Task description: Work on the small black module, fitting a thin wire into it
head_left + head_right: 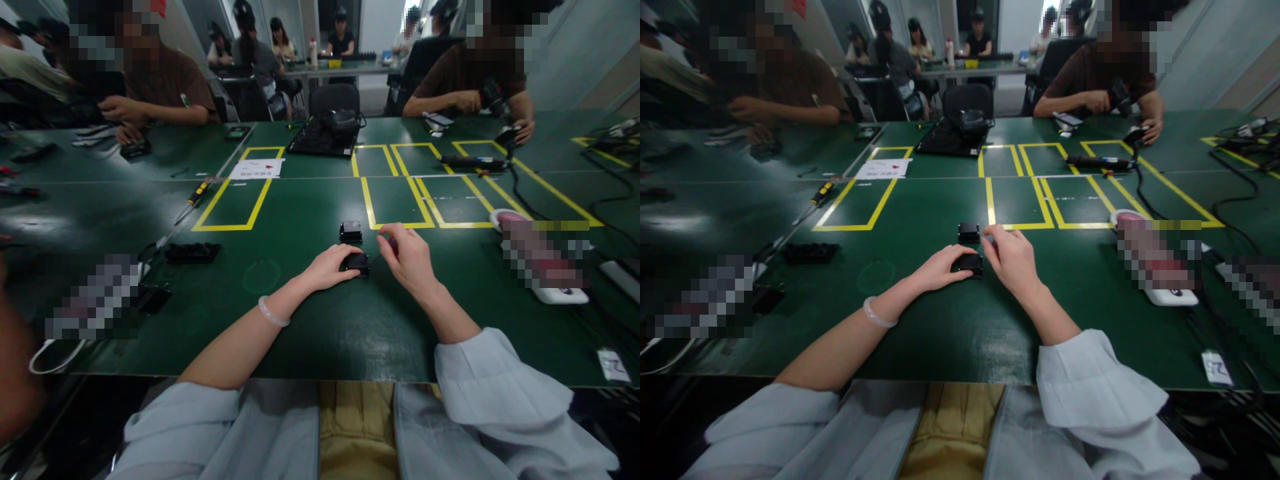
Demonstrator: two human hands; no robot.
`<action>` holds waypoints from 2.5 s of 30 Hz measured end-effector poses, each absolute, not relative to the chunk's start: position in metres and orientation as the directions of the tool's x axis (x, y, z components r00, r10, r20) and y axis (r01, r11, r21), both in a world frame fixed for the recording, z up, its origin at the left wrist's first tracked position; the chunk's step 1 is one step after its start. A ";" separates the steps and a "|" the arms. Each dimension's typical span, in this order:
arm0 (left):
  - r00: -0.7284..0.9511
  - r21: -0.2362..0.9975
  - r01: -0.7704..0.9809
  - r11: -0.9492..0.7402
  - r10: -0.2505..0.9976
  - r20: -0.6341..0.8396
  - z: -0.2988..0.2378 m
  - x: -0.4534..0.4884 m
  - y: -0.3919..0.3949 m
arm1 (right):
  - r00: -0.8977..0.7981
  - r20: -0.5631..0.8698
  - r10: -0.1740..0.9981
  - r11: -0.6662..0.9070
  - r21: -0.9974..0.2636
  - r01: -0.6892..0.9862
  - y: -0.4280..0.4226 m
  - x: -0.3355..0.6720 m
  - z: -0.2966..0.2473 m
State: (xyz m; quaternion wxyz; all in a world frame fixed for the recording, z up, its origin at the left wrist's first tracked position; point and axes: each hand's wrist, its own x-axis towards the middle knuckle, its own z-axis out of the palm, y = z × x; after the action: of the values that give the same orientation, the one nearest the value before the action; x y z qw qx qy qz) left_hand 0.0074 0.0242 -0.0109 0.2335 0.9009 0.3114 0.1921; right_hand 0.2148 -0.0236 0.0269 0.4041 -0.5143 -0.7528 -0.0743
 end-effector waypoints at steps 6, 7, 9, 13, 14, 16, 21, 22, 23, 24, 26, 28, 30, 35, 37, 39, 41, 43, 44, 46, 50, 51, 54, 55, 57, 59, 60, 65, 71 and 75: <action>0.733 0.538 0.474 -0.698 0.651 0.199 -0.011 0.007 0.024 | -0.141 0.689 0.711 0.459 -0.302 0.836 -0.024 0.214 0.027; 0.734 0.537 0.472 -0.699 0.649 0.200 -0.011 0.007 0.024 | -0.142 0.692 0.708 0.459 -0.299 0.836 -0.024 0.214 0.027; 0.732 0.535 0.474 -0.699 0.651 0.202 -0.011 0.008 0.024 | -0.142 0.695 0.705 0.459 -0.295 0.838 -0.024 0.214 0.027; 0.728 0.539 0.481 -0.691 0.658 0.194 -0.011 0.008 0.024 | -0.141 0.692 0.708 0.463 -0.304 0.832 -0.024 0.214 0.026; 0.728 0.542 0.480 -0.690 0.658 0.193 -0.011 0.008 0.024 | -0.142 0.691 0.709 0.467 -0.309 0.829 -0.024 0.214 0.026; 0.729 0.545 0.477 -0.690 0.657 0.194 -0.011 0.008 0.024 | -0.144 0.688 0.712 0.472 -0.316 0.823 -0.025 0.214 0.027; 0.728 0.539 0.477 -0.695 0.655 0.201 -0.010 0.008 0.023 | -0.156 0.688 0.709 0.479 -0.307 0.822 -0.027 0.214 0.028; 0.728 0.537 0.476 -0.696 0.655 0.203 -0.010 0.008 0.023 | -0.158 0.692 0.705 0.479 -0.300 0.825 -0.027 0.214 0.028; 0.729 0.537 0.476 -0.697 0.654 0.203 -0.009 0.008 0.023 | -0.162 0.695 0.700 0.480 -0.292 0.827 -0.027 0.214 0.028; 0.729 0.537 0.475 -0.697 0.653 0.202 -0.009 0.008 0.023 | -0.164 0.701 0.694 0.482 -0.283 0.829 -0.027 0.214 0.028; 0.730 0.542 0.474 -0.694 0.654 0.199 -0.009 0.008 0.023 | -0.169 0.706 0.687 0.481 -0.268 0.835 -0.027 0.214 0.028; 0.731 0.547 0.473 -0.691 0.654 0.195 -0.010 0.008 0.024 | -0.176 0.710 0.682 0.477 -0.250 0.843 -0.026 0.215 0.027; 0.728 0.548 0.474 -0.690 0.656 0.196 -0.011 0.008 0.024 | -0.183 0.715 0.675 0.476 -0.232 0.848 -0.026 0.216 0.027; 0.730 0.540 0.469 -0.699 0.651 0.209 -0.013 0.007 0.024 | -0.190 0.732 0.654 0.481 -0.208 0.852 -0.025 0.216 0.026; 0.730 0.538 0.465 -0.703 0.648 0.216 -0.013 0.007 0.025 | -0.183 0.734 0.654 0.474 -0.209 0.856 -0.025 0.216 0.025; 0.731 0.535 0.466 -0.705 0.647 0.216 -0.013 0.007 0.025 | -0.171 0.736 0.654 0.474 -0.223 0.852 -0.024 0.216 0.024; 0.732 0.533 0.469 -0.704 0.648 0.212 -0.012 0.008 0.025 | -0.162 0.742 0.650 0.483 -0.239 0.843 -0.024 0.215 0.024; 0.730 0.534 0.473 -0.701 0.651 0.207 -0.012 0.008 0.025 | -0.158 0.748 0.644 0.489 -0.244 0.838 -0.023 0.215 0.023; 0.731 0.534 0.475 -0.699 0.652 0.204 -0.012 0.008 0.025 | -0.158 0.749 0.643 0.489 -0.243 0.838 -0.023 0.215 0.024; 0.731 0.532 0.479 -0.698 0.652 0.199 -0.012 0.008 0.024 | -0.166 0.746 0.645 0.489 -0.236 0.839 -0.024 0.216 0.024; 0.732 0.533 0.478 -0.698 0.652 0.198 -0.011 0.008 0.024 | -0.195 0.734 0.651 0.501 -0.223 0.836 -0.025 0.217 0.026; 0.731 0.535 0.477 -0.697 0.653 0.199 -0.011 0.008 0.024 | -0.198 0.733 0.651 0.504 -0.221 0.835 -0.025 0.217 0.026; 0.728 0.535 0.482 -0.694 0.657 0.196 -0.011 0.008 0.024 | -0.212 0.737 0.642 0.514 -0.208 0.832 -0.025 0.217 0.027; 0.728 0.535 0.483 -0.693 0.658 0.195 -0.011 0.008 0.024 | -0.218 0.740 0.637 0.518 -0.201 0.832 -0.026 0.217 0.027; 0.728 0.535 0.480 -0.695 0.656 0.200 -0.011 0.008 0.024 | -0.218 0.741 0.635 0.512 -0.192 0.837 -0.026 0.217 0.027; 0.729 0.537 0.474 -0.698 0.653 0.206 -0.012 0.008 0.025 | -0.202 0.737 0.645 0.495 -0.202 0.845 -0.026 0.216 0.026; 0.729 0.537 0.472 -0.699 0.652 0.208 -0.012 0.008 0.025 | -0.191 0.735 0.651 0.487 -0.211 0.847 -0.026 0.216 0.026; 0.729 0.538 0.471 -0.699 0.651 0.209 -0.012 0.008 0.025 | -0.175 0.753 0.635 0.499 -0.227 0.836 -0.026 0.214 0.027; 0.728 0.537 0.476 -0.697 0.655 0.205 -0.012 0.008 0.025 | -0.187 0.746 0.639 0.501 -0.220 0.837 -0.025 0.214 0.028; 0.730 0.534 0.470 -0.703 0.650 0.212 -0.012 0.009 0.025 | -0.200 0.730 0.653 0.500 -0.218 0.838 -0.026 0.215 0.028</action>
State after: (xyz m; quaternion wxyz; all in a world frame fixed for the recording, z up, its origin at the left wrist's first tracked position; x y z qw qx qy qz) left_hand 0.0085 0.0248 -0.0125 0.2285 0.9015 0.3106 0.1964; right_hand 0.2150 -0.0262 0.0277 0.4041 -0.4867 -0.7660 -0.1141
